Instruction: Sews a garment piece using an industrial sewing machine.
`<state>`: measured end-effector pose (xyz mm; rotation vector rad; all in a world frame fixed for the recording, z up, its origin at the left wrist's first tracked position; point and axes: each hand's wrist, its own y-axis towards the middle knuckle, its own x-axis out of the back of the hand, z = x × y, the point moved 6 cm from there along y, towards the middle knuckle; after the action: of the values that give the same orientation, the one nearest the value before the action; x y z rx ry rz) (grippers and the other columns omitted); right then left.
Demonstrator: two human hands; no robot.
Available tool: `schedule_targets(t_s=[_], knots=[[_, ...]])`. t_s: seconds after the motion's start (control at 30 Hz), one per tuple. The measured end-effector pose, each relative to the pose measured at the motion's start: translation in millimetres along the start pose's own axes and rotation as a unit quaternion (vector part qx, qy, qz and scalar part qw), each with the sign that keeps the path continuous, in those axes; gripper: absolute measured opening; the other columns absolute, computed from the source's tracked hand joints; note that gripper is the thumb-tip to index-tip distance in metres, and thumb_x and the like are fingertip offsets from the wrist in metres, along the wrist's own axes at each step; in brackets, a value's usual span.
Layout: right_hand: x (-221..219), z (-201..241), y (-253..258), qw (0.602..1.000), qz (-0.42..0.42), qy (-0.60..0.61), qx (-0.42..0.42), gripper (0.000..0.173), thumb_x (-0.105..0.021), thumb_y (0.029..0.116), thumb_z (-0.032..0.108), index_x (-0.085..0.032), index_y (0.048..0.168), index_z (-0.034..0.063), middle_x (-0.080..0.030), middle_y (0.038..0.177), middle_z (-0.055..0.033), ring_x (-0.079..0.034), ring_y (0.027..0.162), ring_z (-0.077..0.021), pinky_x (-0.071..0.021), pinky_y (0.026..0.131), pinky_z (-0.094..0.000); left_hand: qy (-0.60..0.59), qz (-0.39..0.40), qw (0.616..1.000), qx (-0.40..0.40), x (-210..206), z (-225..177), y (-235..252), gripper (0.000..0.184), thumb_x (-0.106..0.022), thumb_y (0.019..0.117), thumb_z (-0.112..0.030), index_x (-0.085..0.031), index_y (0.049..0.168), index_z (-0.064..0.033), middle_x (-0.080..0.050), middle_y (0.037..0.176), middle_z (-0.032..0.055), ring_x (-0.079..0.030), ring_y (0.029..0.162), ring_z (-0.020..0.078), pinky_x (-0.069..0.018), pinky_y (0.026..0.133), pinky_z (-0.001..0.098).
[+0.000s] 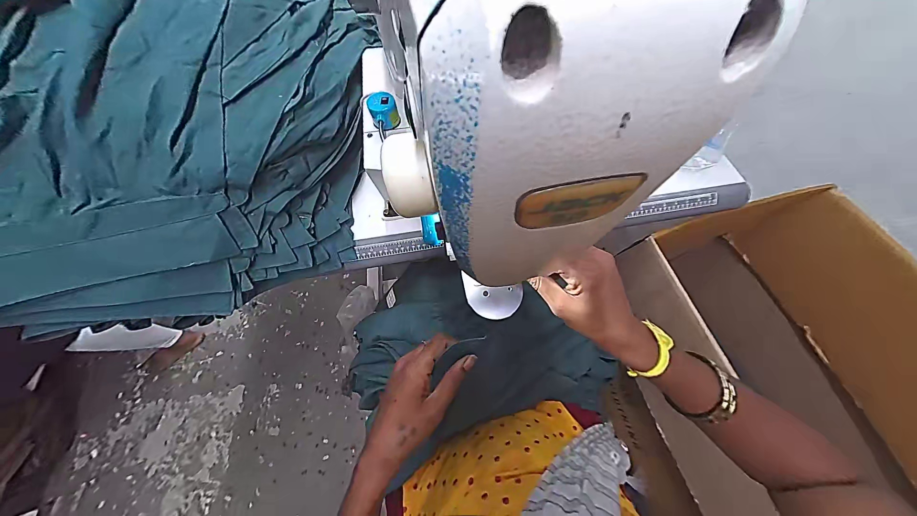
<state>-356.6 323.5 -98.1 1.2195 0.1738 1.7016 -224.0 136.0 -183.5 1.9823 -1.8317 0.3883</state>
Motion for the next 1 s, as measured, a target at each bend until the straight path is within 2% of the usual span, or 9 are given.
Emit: schedule_targets(t_s=[0.23,0.4,0.53,0.6,0.67,0.73,0.83,0.9,1.0], knots=[[-7,18,1,0.986,-0.027,-0.107,0.127,0.013,-0.069,0.0908,0.018,-0.074,0.083,0.0093,-0.074,0.08,-0.0042,-0.07,0.081,-0.0164,-0.0536,0.071,-0.0286,0.038,-0.013,0.999,-0.022,-1,-8,3,0.032,-0.058,0.1007,-0.041,-0.07,0.098,-0.0112,-0.067,0.079,-0.004,-0.062,0.072,-0.0008,-0.0529,0.068,0.0192],[-21,35,9,0.954,-0.037,-0.23,0.188,0.016,-0.069,0.0867,0.014,-0.071,0.071,0.0094,-0.069,0.07,-0.0065,-0.068,0.069,-0.0228,-0.0489,0.058,-0.0343,0.081,-0.04,0.991,-0.101,-6,-31,9,0.031,-0.058,0.1017,-0.036,-0.071,0.099,-0.0073,-0.071,0.086,0.0027,-0.066,0.08,0.0025,-0.0534,0.074,0.0177],[-14,26,-6,0.994,0.052,0.049,0.081,0.028,-0.062,0.1017,0.026,-0.072,0.087,0.0044,-0.071,0.079,-0.0063,-0.066,0.073,-0.0112,-0.0536,0.066,-0.0235,0.054,-0.105,0.971,-0.208,-10,-57,2,0.02,-0.056,0.105,-0.029,-0.066,0.102,-0.0113,-0.068,0.098,0.0017,-0.065,0.096,0.0028,-0.0527,0.086,0.0146],[-21,35,-18,0.945,0.181,0.267,0.048,0.045,-0.053,0.1062,0.038,-0.067,0.082,0.002,-0.063,0.069,-0.0052,-0.059,0.064,-0.0039,-0.0478,0.059,-0.0182,0.009,-0.108,0.959,-0.264,-2,-66,0,0.011,-0.056,0.1045,-0.021,-0.065,0.103,-0.0153,-0.064,0.1,-0.0009,-0.063,0.098,0.0036,-0.0522,0.088,0.0155],[-27,45,-24,0.842,0.293,0.449,0.066,0.055,-0.044,0.1095,0.04,-0.057,0.075,-0.0006,-0.047,0.058,-0.0018,-0.045,0.054,0.0006,-0.0339,0.05,-0.0152,-0.046,-0.103,0.951,-0.287,20,-67,4,0.01,-0.059,0.1041,-0.023,-0.068,0.103,-0.0191,-0.068,0.1,-0.0052,-0.065,0.099,0.0041,-0.0541,0.089,0.0197],[-21,33,-19,0.805,0.297,0.511,0.046,0.05,-0.043,0.1099,0.042,-0.053,0.077,0.0061,-0.045,0.062,0.0071,-0.044,0.06,0.0097,-0.0342,0.056,-0.0085,-0.063,-0.102,0.956,-0.267,46,-52,14,0.014,-0.056,0.1055,-0.031,-0.068,0.106,-0.0247,-0.07,0.103,-0.0122,-0.067,0.1,-0.0002,-0.0554,0.088,0.0183],[-15,-8,-6,0.878,0.207,0.424,-0.081,0.026,-0.056,0.1057,0.027,-0.063,0.086,0.0125,-0.056,0.073,0.0174,-0.051,0.07,0.0142,-0.0425,0.065,-0.0068,-0.095,-0.124,0.977,-0.145,55,-14,22,0.014,-0.063,0.1002,-0.036,-0.07,0.104,-0.0249,-0.07,0.099,-0.0176,-0.065,0.091,-0.0064,-0.0548,0.08,0.0129],[-18,-25,4,0.933,0.137,0.288,-0.168,0.012,-0.071,0.0941,0.019,-0.063,0.087,0.0127,-0.059,0.071,0.0153,-0.054,0.066,0.0119,-0.0457,0.063,-0.0085,-0.145,-0.153,0.977,-0.026,48,8,23,0.01,-0.067,0.0968,-0.027,-0.068,0.099,-0.0174,-0.069,0.089,-0.0152,-0.066,0.079,-0.0044,-0.056,0.071,0.0148],[-27,-27,14,0.944,0.125,0.199,-0.233,0.024,-0.083,0.0822,0.021,-0.062,0.085,0.012,-0.056,0.069,0.0099,-0.052,0.063,0.0053,-0.0445,0.061,-0.0147,-0.216,-0.176,0.957,0.081,42,23,25,0.004,-0.059,0.0986,-0.013,-0.061,0.101,-0.0098,-0.068,0.084,-0.0087,-0.067,0.076,0.0011,-0.0583,0.07,0.0196]])
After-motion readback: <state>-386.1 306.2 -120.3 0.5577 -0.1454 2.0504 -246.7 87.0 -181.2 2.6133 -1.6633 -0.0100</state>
